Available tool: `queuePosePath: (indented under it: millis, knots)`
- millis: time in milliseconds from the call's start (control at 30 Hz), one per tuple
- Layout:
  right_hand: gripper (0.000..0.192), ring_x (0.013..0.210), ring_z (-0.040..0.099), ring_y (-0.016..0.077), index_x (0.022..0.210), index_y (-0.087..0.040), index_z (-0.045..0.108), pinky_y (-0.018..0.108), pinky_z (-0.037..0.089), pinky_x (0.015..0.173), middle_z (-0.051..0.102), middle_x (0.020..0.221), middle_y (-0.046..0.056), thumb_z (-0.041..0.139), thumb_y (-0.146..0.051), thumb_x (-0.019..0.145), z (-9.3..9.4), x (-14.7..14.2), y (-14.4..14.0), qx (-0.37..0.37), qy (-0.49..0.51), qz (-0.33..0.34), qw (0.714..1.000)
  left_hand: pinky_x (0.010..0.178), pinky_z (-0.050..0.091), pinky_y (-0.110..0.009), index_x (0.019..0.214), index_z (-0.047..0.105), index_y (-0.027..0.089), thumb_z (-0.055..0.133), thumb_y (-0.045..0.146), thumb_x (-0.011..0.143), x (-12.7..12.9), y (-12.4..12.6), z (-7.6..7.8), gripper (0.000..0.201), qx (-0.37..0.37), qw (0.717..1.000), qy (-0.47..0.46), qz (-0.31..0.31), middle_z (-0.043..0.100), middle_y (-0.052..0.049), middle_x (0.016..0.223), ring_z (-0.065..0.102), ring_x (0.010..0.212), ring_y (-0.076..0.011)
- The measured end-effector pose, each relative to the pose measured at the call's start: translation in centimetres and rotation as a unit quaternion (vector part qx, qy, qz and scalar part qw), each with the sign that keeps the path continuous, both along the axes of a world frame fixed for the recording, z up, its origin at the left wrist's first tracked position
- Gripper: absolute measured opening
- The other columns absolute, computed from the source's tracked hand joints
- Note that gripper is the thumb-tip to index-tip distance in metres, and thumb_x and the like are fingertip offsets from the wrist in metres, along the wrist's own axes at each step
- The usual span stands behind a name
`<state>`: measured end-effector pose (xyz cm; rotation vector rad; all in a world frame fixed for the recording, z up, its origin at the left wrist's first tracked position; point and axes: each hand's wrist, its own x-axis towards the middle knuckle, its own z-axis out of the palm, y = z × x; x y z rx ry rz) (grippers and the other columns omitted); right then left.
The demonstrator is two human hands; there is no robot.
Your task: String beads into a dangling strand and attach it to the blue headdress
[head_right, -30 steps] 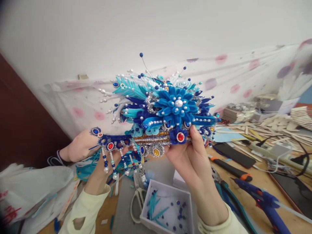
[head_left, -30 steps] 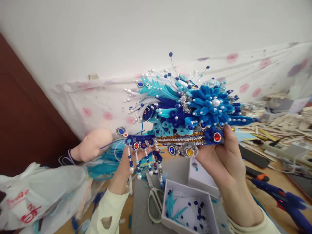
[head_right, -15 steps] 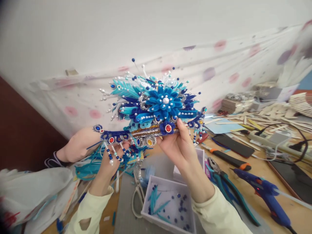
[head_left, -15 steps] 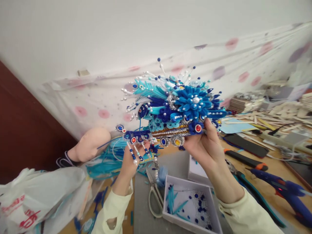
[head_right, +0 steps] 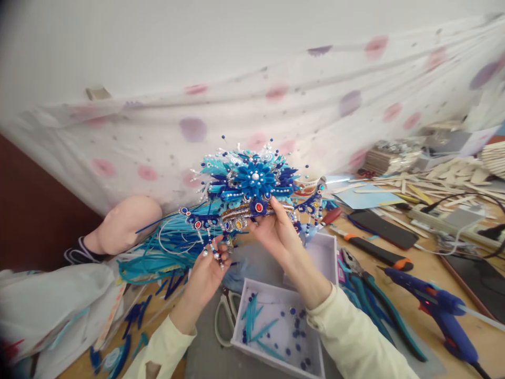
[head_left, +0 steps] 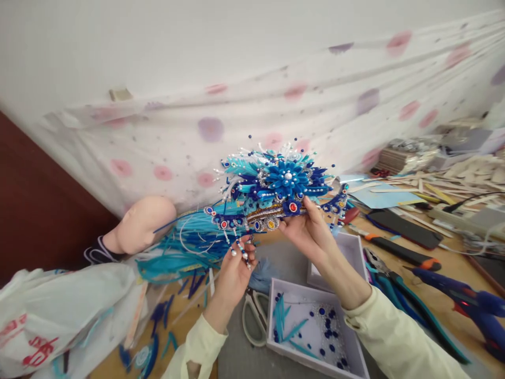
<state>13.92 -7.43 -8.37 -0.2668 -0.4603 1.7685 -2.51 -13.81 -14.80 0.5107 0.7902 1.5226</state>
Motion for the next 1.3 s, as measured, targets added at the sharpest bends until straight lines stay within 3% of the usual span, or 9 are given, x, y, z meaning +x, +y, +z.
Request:
queuePosePath:
  millis: [233, 467, 600, 733, 1000, 1167, 1233, 1300]
  knots:
    - [0.016, 0.082, 0.072, 0.0178, 0.09, -0.022, 0.07, 0.034, 0.058, 0.08, 0.079, 0.087, 0.0, 0.077, -0.03, 0.078, -2.0, -0.5, 1.0, -0.042, -0.025, 0.026, 0.998, 0.049, 0.037, -0.019, 0.087, 0.067, 0.013, 0.068, 0.026, 0.085, -0.1, -0.2, -1.8, 0.012, -0.077, 0.99, -0.119, -0.003, 0.052, 0.001, 0.068, 0.041, 0.05, -0.0058]
    - [0.016, 0.08, 0.073, 0.0166, 0.09, -0.022, 0.069, 0.029, 0.059, 0.072, 0.08, 0.088, 0.001, 0.078, -0.025, 0.077, -3.3, -0.3, 0.8, -0.075, -0.048, 0.039, 0.995, 0.045, 0.034, -0.018, 0.093, 0.065, 0.011, 0.032, 0.029, 0.103, 0.5, -1.5, -2.7, 0.039, -0.142, 0.965, -0.218, -0.024, 0.046, 0.002, 0.062, 0.037, 0.042, -0.0047]
    - [0.015, 0.08, 0.073, 0.017, 0.093, -0.022, 0.069, 0.031, 0.059, 0.074, 0.079, 0.088, 0.002, 0.075, -0.023, 0.079, -3.6, -0.3, 0.7, -0.097, -0.055, 0.041, 0.993, 0.044, 0.033, -0.018, 0.097, 0.064, 0.009, 0.033, 0.042, 0.102, 0.7, -1.8, -2.4, 0.045, -0.16, 0.953, -0.252, -0.049, 0.044, 0.003, 0.06, 0.035, 0.042, -0.0046]
    - [0.011, 0.079, 0.073, 0.0174, 0.091, -0.02, 0.069, 0.031, 0.059, 0.074, 0.079, 0.087, 0.003, 0.073, -0.023, 0.081, -3.6, -0.4, 0.4, -0.118, -0.061, 0.046, 0.99, 0.043, 0.032, -0.018, 0.099, 0.063, 0.01, 0.035, 0.043, 0.101, 0.7, -1.8, -2.6, 0.044, -0.178, 0.946, -0.266, -0.055, 0.046, 0.003, 0.062, 0.035, 0.042, -0.0046]
    - [0.01, 0.077, 0.072, 0.0165, 0.09, -0.019, 0.069, 0.029, 0.057, 0.073, 0.078, 0.084, 0.003, 0.067, -0.027, 0.087, -3.1, -0.9, 0.2, -0.154, -0.069, 0.06, 0.984, 0.044, 0.033, -0.014, 0.099, 0.059, 0.004, 0.028, 0.013, 0.102, 0.7, -2.3, -2.3, 0.032, -0.21, 0.931, -0.292, -0.06, 0.05, 0.001, 0.069, 0.038, 0.043, -0.0006]
    - [0.009, 0.077, 0.072, 0.0163, 0.086, -0.019, 0.068, 0.028, 0.057, 0.073, 0.078, 0.083, 0.003, 0.067, -0.027, 0.087, -2.5, -1.0, 0.5, -0.163, -0.068, 0.066, 0.982, 0.045, 0.034, -0.013, 0.098, 0.06, 0.007, 0.032, 0.008, 0.1, 1.0, -2.5, -2.0, 0.028, -0.206, 0.945, -0.246, -0.059, 0.053, 0.002, 0.069, 0.037, 0.041, 0.0008]
    - [0.01, 0.076, 0.072, 0.016, 0.086, -0.019, 0.068, 0.028, 0.057, 0.073, 0.078, 0.082, 0.003, 0.063, -0.027, 0.09, -2.4, -1.0, 0.2, -0.168, -0.067, 0.064, 0.981, 0.047, 0.038, -0.015, 0.103, 0.061, 0.01, 0.044, 0.007, 0.095, 1.0, -2.4, -2.3, 0.018, -0.196, 0.959, -0.199, -0.058, 0.058, 0.001, 0.069, 0.044, 0.044, -0.0016]
    - [0.013, 0.075, 0.072, 0.016, 0.086, -0.019, 0.068, 0.029, 0.057, 0.072, 0.078, 0.081, 0.003, 0.059, -0.026, 0.092, -2.4, -1.0, -0.3, -0.175, -0.066, 0.063, 0.98, 0.057, 0.047, -0.019, 0.106, 0.06, 0.011, 0.058, 0.004, 0.085, 0.9, -2.3, -2.7, 0.022, -0.185, 0.971, -0.144, -0.052, 0.067, -0.003, 0.077, 0.058, 0.055, -0.0063]
